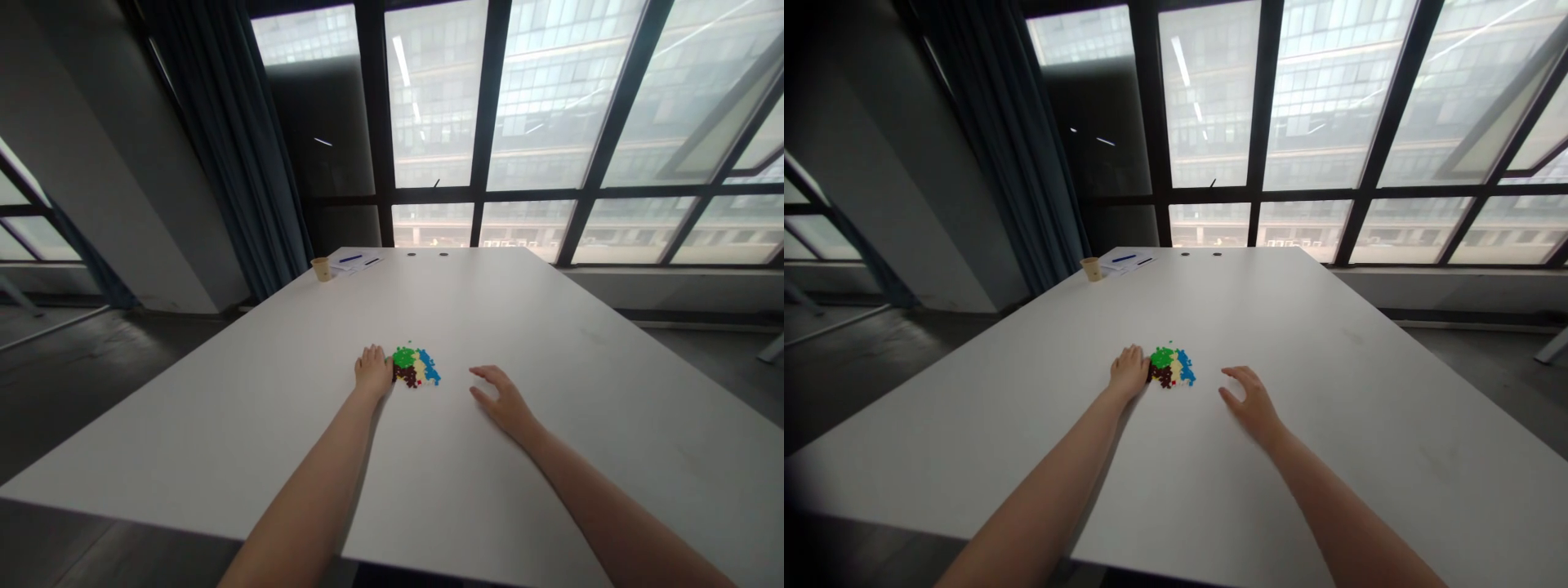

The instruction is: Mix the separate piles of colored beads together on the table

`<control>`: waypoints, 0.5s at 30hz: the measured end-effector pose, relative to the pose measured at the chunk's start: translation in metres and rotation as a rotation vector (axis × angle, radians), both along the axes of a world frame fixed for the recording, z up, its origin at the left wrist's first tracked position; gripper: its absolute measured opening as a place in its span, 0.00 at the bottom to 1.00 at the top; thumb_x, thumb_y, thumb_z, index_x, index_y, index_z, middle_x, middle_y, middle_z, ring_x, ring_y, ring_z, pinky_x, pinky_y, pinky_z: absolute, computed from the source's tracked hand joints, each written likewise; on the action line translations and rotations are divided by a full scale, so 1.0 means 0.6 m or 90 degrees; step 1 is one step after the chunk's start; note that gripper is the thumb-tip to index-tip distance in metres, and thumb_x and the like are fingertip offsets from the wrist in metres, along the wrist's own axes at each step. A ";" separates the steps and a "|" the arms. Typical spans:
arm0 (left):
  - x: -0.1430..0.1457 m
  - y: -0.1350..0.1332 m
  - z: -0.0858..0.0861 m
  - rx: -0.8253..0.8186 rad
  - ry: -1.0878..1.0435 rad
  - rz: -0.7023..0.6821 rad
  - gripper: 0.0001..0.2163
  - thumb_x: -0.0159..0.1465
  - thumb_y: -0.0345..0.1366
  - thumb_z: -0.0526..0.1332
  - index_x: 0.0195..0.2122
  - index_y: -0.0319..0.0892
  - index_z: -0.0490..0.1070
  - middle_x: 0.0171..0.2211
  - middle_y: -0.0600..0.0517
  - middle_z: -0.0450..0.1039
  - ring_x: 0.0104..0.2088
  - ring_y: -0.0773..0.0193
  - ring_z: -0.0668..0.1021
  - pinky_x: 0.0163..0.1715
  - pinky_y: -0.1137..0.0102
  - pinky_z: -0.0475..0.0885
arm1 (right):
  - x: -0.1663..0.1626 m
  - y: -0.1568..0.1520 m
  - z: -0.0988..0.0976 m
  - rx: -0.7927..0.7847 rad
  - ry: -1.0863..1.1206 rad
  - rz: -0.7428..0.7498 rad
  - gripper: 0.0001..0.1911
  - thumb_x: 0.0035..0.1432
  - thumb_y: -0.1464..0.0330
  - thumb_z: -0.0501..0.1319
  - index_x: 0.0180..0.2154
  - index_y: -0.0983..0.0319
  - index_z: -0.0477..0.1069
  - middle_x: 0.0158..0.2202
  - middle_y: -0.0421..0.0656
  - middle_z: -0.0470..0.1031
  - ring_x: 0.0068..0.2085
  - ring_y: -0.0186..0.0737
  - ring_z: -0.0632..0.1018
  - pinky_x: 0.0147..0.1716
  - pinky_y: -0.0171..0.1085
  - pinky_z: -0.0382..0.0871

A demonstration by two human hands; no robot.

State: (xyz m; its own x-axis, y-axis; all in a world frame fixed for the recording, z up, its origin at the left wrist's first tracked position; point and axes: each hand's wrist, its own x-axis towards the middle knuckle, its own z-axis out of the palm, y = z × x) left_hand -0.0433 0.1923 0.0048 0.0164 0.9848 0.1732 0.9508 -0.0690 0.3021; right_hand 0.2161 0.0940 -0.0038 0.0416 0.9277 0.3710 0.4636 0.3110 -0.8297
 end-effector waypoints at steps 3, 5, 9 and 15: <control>0.006 0.000 -0.012 -0.034 0.057 -0.044 0.22 0.65 0.39 0.42 0.58 0.36 0.53 0.61 0.40 0.50 0.61 0.53 0.53 0.57 0.54 0.48 | -0.058 -0.007 -0.013 -0.001 -0.196 0.083 0.36 0.47 0.55 0.60 0.57 0.56 0.57 0.58 0.47 0.58 0.59 0.48 0.57 0.57 0.48 0.48; 0.011 -0.001 -0.014 -0.031 0.064 -0.104 0.22 0.65 0.37 0.41 0.59 0.38 0.51 0.61 0.41 0.49 0.61 0.55 0.53 0.57 0.54 0.48 | -0.091 0.004 -0.020 -0.035 -0.294 0.100 0.44 0.45 0.51 0.60 0.61 0.55 0.47 0.62 0.47 0.48 0.62 0.50 0.48 0.58 0.50 0.43; 0.017 -0.003 -0.011 -0.045 0.059 -0.228 0.22 0.64 0.30 0.40 0.59 0.40 0.50 0.61 0.44 0.50 0.61 0.58 0.53 0.58 0.54 0.47 | -0.138 0.062 -0.022 -0.085 -0.380 0.046 0.51 0.42 0.43 0.57 0.62 0.55 0.40 0.64 0.48 0.39 0.63 0.54 0.40 0.58 0.53 0.38; 0.014 0.009 -0.010 -0.051 -0.056 -0.236 0.22 0.64 0.31 0.38 0.60 0.37 0.49 0.61 0.44 0.51 0.61 0.61 0.54 0.59 0.57 0.47 | -0.160 0.160 -0.011 -0.024 -0.409 0.136 0.56 0.36 0.43 0.60 0.62 0.58 0.42 0.64 0.50 0.38 0.63 0.56 0.38 0.58 0.52 0.40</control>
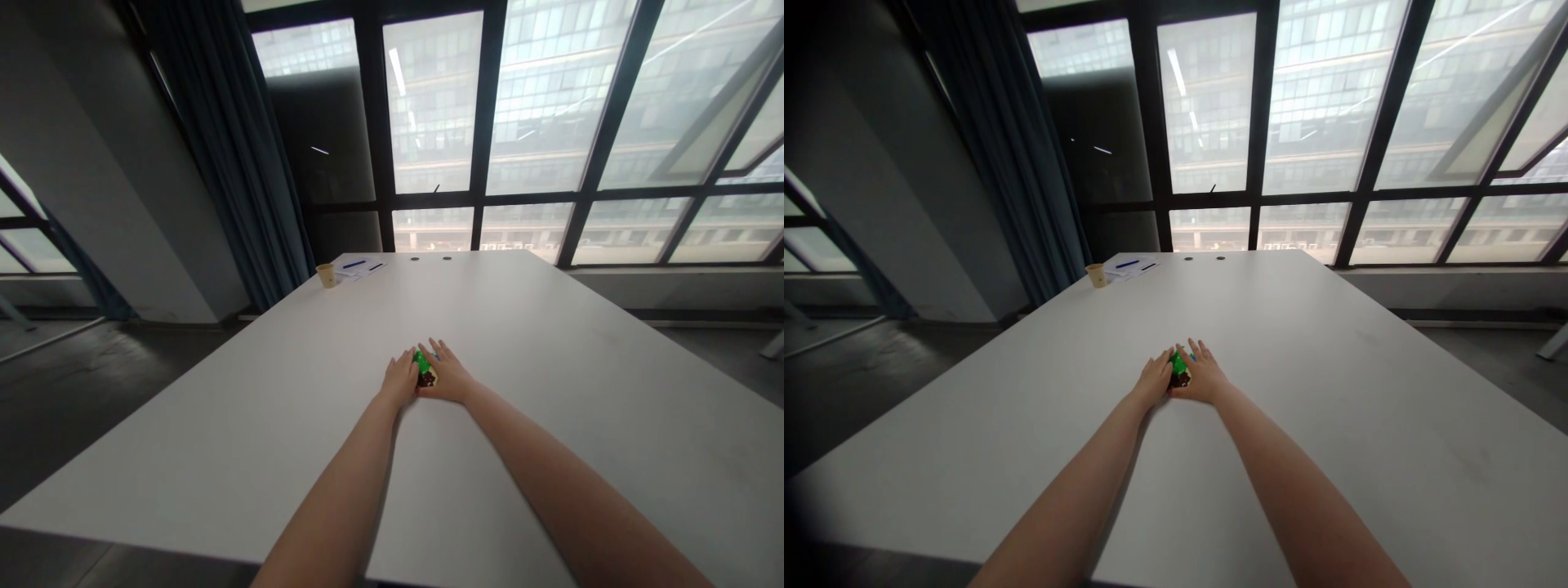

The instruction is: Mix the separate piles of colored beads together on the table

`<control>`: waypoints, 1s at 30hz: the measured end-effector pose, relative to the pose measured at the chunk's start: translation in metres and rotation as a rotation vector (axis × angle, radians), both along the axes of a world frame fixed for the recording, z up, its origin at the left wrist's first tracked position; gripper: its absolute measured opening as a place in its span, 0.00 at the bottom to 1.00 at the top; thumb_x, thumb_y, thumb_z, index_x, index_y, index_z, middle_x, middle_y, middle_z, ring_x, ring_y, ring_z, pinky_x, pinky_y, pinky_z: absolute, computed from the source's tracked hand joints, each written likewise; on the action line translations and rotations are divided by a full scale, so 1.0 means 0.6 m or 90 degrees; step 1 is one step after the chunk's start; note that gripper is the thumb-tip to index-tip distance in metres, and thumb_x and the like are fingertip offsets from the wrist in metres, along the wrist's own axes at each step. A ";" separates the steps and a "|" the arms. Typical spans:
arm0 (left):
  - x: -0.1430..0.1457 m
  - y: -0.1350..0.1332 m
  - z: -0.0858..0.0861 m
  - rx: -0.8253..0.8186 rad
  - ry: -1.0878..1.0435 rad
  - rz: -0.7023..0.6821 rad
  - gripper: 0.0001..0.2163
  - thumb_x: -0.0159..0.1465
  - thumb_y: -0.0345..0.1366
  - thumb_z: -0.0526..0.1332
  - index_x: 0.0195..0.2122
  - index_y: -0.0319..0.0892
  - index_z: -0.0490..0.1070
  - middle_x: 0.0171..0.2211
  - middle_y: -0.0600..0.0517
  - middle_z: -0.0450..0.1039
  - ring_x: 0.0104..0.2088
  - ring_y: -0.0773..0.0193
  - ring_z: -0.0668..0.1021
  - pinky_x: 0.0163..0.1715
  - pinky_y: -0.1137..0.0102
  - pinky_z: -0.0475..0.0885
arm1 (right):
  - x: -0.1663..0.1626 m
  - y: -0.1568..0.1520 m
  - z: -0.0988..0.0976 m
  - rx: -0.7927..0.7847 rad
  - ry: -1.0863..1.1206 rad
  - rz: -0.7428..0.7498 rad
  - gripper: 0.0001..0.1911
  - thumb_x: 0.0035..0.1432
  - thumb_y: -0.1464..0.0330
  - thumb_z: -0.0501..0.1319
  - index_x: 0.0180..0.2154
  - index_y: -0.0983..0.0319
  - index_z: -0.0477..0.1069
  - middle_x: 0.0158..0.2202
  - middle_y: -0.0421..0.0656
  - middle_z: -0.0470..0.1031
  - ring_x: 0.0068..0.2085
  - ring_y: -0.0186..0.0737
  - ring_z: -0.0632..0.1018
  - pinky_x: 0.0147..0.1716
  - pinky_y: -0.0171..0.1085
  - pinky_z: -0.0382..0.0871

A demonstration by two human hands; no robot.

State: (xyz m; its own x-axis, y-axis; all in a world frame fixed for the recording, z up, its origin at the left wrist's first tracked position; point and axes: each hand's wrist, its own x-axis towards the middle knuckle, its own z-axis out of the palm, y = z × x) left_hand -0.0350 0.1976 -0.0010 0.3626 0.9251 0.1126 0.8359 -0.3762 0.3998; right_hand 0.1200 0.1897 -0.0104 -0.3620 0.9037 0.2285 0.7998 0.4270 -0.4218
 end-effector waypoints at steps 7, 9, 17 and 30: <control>-0.017 0.021 0.008 -0.001 0.033 0.020 0.22 0.64 0.31 0.39 0.59 0.38 0.51 0.61 0.44 0.51 0.61 0.58 0.54 0.58 0.55 0.45 | -0.009 0.047 0.003 -0.027 -0.013 0.058 0.57 0.31 0.43 0.62 0.61 0.58 0.47 0.63 0.52 0.46 0.62 0.59 0.46 0.57 0.53 0.41; -0.016 0.019 0.011 -0.006 0.044 0.005 0.22 0.63 0.31 0.40 0.59 0.40 0.52 0.61 0.45 0.52 0.61 0.59 0.54 0.58 0.54 0.44 | -0.012 0.046 0.006 -0.018 -0.012 0.071 0.54 0.34 0.45 0.63 0.60 0.59 0.50 0.61 0.51 0.51 0.61 0.58 0.51 0.57 0.53 0.42; -0.013 0.023 0.005 -0.030 -0.185 -0.043 0.20 0.62 0.34 0.43 0.54 0.39 0.60 0.56 0.46 0.61 0.56 0.62 0.63 0.58 0.62 0.52 | -0.022 0.010 0.021 0.031 0.127 0.153 0.27 0.42 0.61 0.64 0.47 0.60 0.69 0.50 0.47 0.69 0.52 0.48 0.66 0.53 0.45 0.57; -0.019 0.011 0.009 0.047 0.025 0.094 0.23 0.62 0.45 0.47 0.53 0.36 0.60 0.56 0.40 0.59 0.58 0.52 0.60 0.56 0.56 0.51 | 0.028 -0.044 0.006 -0.064 0.060 0.087 0.56 0.33 0.46 0.64 0.61 0.63 0.48 0.62 0.52 0.48 0.62 0.53 0.48 0.59 0.49 0.43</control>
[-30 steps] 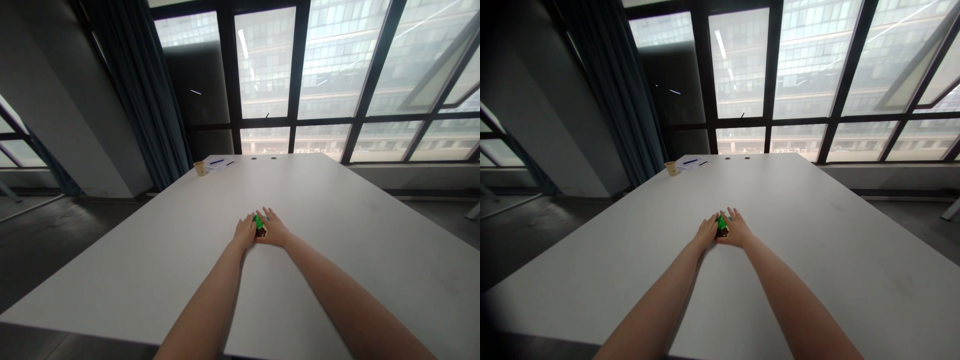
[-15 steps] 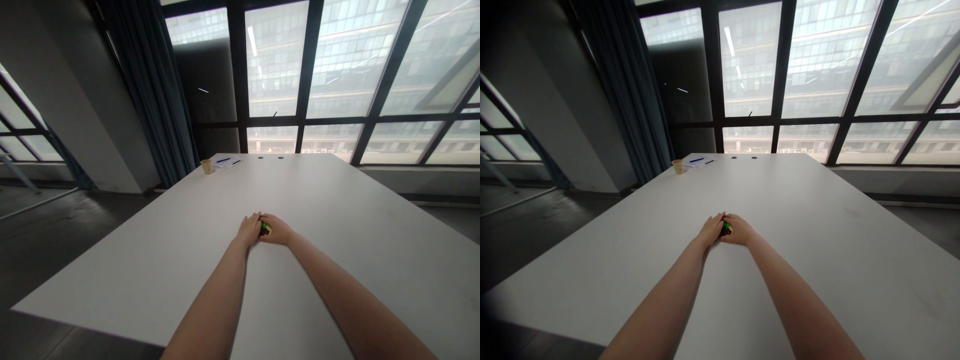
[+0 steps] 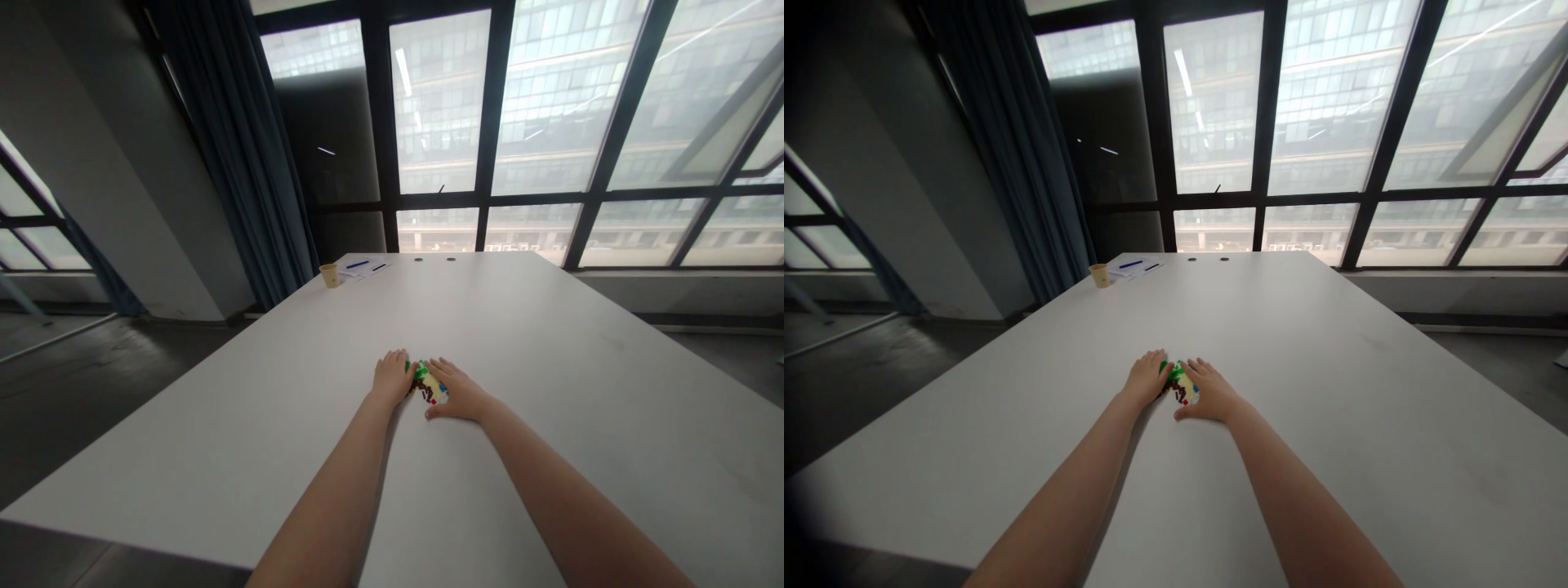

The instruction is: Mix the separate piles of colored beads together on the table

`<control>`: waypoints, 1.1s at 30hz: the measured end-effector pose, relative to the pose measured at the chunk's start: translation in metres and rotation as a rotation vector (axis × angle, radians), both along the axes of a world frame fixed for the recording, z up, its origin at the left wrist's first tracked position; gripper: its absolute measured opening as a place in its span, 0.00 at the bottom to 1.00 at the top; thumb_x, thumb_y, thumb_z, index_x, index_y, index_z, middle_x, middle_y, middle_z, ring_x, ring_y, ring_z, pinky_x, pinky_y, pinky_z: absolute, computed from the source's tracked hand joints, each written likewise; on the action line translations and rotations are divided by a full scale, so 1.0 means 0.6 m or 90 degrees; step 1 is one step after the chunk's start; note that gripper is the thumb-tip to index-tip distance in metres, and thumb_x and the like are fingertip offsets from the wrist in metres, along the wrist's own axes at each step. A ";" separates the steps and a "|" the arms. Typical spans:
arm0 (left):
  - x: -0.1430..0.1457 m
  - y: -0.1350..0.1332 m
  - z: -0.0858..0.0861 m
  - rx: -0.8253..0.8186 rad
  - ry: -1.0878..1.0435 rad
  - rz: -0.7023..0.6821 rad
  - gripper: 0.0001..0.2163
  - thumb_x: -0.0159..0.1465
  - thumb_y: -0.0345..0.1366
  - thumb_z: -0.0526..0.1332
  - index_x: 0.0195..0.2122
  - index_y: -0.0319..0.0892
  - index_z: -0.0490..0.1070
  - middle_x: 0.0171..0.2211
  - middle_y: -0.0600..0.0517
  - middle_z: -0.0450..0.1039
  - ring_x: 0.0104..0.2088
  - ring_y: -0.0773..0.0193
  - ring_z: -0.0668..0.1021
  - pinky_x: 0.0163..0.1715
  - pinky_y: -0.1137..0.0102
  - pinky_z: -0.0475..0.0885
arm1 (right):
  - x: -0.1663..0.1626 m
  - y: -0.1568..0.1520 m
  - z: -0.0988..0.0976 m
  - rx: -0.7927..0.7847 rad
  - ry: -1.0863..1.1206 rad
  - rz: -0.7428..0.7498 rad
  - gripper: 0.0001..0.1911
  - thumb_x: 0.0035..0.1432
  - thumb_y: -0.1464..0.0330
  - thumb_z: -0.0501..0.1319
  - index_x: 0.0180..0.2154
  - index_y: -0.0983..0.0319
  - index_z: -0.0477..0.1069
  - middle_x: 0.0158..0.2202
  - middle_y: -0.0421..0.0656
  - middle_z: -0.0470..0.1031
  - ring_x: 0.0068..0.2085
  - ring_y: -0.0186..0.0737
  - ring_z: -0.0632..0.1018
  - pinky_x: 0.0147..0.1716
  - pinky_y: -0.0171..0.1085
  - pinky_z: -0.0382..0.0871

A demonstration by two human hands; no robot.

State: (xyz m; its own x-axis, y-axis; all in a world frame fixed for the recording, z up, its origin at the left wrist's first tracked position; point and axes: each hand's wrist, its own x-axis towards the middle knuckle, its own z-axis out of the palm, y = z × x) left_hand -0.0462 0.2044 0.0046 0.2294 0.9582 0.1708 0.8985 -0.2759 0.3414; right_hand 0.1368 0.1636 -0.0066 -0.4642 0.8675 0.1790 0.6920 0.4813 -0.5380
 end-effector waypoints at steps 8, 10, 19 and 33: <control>0.012 -0.001 -0.019 -0.019 0.058 -0.092 0.20 0.65 0.40 0.40 0.56 0.42 0.56 0.60 0.48 0.53 0.60 0.58 0.55 0.58 0.54 0.48 | -0.032 0.015 -0.004 0.083 -0.052 -0.065 0.39 0.52 0.52 0.55 0.58 0.71 0.54 0.58 0.55 0.57 0.59 0.49 0.57 0.57 0.44 0.49; 0.017 0.001 -0.019 -0.006 0.026 -0.123 0.19 0.65 0.37 0.42 0.54 0.41 0.59 0.59 0.48 0.57 0.59 0.60 0.57 0.58 0.58 0.51 | -0.034 0.018 -0.004 0.104 -0.049 -0.067 0.35 0.53 0.55 0.55 0.57 0.69 0.56 0.56 0.54 0.59 0.57 0.49 0.59 0.56 0.44 0.51; 0.025 0.000 -0.018 0.077 -0.027 -0.115 0.10 0.62 0.33 0.48 0.38 0.40 0.68 0.40 0.48 0.69 0.43 0.62 0.69 0.46 0.66 0.63 | -0.041 0.013 0.001 0.134 0.008 -0.069 0.21 0.51 0.63 0.59 0.46 0.63 0.66 0.43 0.48 0.67 0.46 0.41 0.66 0.46 0.39 0.59; 0.031 -0.013 -0.002 0.062 0.054 -0.040 0.11 0.63 0.38 0.47 0.34 0.42 0.67 0.36 0.49 0.70 0.39 0.61 0.70 0.39 0.68 0.63 | -0.049 -0.004 0.013 0.185 -0.107 -0.197 0.10 0.52 0.62 0.57 0.35 0.61 0.65 0.38 0.45 0.67 0.42 0.42 0.65 0.41 0.39 0.57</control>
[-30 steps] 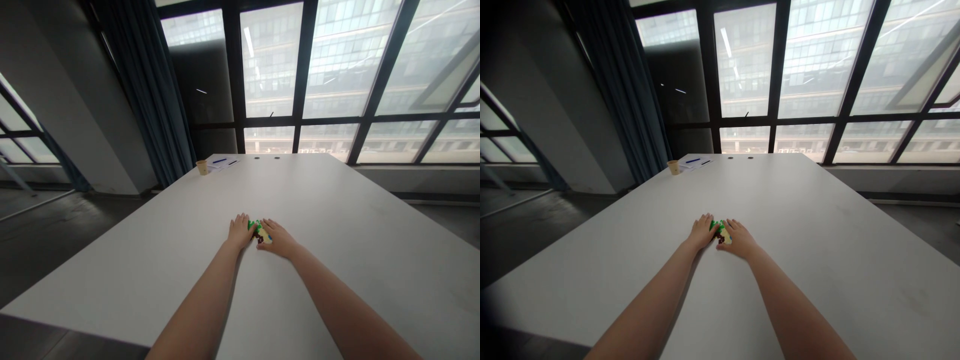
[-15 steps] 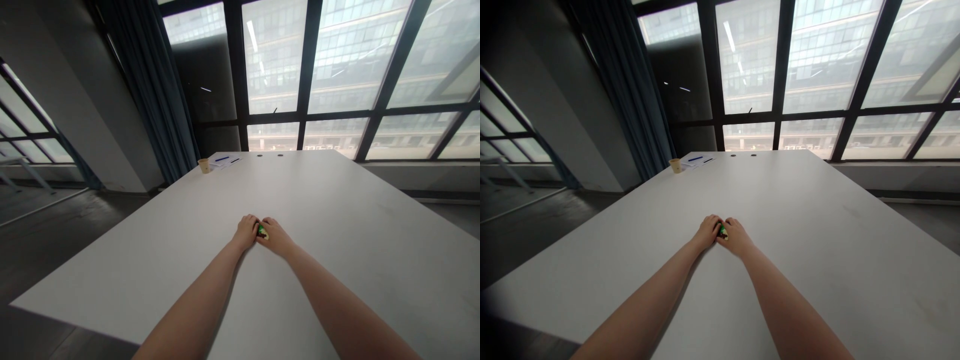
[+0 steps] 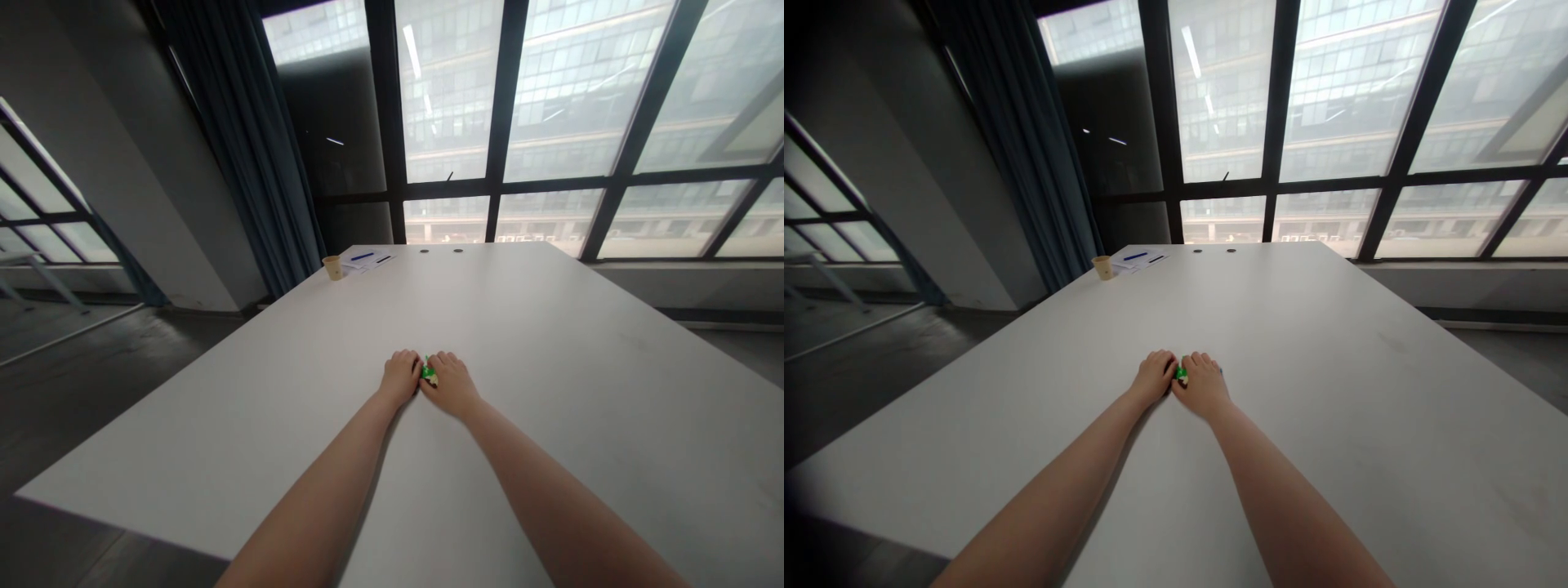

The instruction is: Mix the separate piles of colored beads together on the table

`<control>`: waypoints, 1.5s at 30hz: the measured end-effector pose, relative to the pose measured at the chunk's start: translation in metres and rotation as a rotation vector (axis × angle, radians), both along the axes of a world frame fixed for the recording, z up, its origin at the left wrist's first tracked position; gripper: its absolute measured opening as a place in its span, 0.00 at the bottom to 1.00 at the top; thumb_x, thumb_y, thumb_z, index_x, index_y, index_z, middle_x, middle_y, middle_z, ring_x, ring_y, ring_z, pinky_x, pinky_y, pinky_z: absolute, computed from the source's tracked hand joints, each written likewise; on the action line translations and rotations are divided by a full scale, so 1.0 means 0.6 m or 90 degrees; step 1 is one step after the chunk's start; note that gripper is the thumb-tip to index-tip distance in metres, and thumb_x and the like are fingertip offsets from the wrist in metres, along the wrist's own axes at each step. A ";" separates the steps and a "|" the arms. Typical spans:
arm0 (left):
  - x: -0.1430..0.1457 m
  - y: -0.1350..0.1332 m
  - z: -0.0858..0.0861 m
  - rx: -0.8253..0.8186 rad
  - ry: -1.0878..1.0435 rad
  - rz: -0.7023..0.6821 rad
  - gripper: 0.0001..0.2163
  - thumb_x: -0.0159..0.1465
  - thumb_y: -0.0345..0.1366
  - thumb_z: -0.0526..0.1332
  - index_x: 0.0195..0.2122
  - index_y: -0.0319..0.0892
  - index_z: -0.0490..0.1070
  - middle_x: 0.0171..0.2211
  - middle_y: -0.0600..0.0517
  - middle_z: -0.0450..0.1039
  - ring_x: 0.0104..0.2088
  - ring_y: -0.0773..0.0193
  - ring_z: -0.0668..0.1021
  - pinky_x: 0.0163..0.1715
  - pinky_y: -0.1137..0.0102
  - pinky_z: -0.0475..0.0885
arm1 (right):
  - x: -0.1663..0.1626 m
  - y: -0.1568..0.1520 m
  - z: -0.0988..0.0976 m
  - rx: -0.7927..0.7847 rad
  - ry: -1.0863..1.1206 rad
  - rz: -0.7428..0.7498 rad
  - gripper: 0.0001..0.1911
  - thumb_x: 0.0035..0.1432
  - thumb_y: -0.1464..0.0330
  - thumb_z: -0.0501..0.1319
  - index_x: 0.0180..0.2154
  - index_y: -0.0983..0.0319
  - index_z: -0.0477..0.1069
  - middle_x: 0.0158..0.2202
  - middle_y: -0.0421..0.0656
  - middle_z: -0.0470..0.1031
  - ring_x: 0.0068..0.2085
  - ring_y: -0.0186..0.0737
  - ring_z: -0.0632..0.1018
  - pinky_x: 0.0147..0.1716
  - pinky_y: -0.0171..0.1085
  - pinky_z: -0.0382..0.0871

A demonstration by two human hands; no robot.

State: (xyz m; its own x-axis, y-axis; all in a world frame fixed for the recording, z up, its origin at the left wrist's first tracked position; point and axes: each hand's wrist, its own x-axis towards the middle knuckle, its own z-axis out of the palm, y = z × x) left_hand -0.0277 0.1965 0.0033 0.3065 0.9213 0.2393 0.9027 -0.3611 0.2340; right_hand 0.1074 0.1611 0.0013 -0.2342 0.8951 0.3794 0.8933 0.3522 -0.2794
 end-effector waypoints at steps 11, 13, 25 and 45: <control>0.009 -0.016 0.016 -0.038 0.025 0.011 0.12 0.64 0.37 0.45 0.35 0.41 0.65 0.38 0.47 0.70 0.40 0.62 0.72 0.39 0.69 0.64 | -0.002 0.014 -0.012 0.026 0.084 0.121 0.04 0.55 0.72 0.53 0.30 0.62 0.65 0.32 0.42 0.67 0.37 0.37 0.66 0.39 0.35 0.59; 0.010 -0.016 0.014 -0.047 -0.010 0.005 0.10 0.63 0.35 0.45 0.34 0.41 0.65 0.37 0.47 0.70 0.39 0.63 0.72 0.39 0.70 0.65 | -0.004 0.015 -0.014 0.020 0.117 0.139 0.05 0.55 0.73 0.52 0.30 0.62 0.66 0.32 0.42 0.67 0.37 0.36 0.67 0.40 0.35 0.60; -0.019 0.011 0.026 -0.140 -0.516 0.050 0.11 0.62 0.31 0.42 0.40 0.40 0.60 0.35 0.49 0.71 0.32 0.67 0.74 0.34 0.70 0.69 | 0.051 0.030 0.051 -0.169 0.191 -0.051 0.12 0.57 0.68 0.49 0.34 0.61 0.71 0.30 0.40 0.73 0.32 0.33 0.73 0.32 0.30 0.63; -0.049 -0.071 0.069 -0.245 0.043 0.027 0.22 0.43 0.42 0.65 0.39 0.41 0.67 0.42 0.46 0.64 0.43 0.55 0.70 0.41 0.67 0.65 | 0.022 -0.015 0.050 -0.301 -0.019 -0.010 0.32 0.29 0.60 0.69 0.40 0.65 0.68 0.43 0.53 0.68 0.37 0.44 0.73 0.36 0.37 0.67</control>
State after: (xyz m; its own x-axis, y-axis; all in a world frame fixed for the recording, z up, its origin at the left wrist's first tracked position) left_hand -0.0569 0.1538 0.0448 0.2694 0.9519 -0.1462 0.9330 -0.2203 0.2846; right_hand 0.1203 0.1519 0.0312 -0.2243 0.9715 -0.0771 0.9077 0.1795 -0.3793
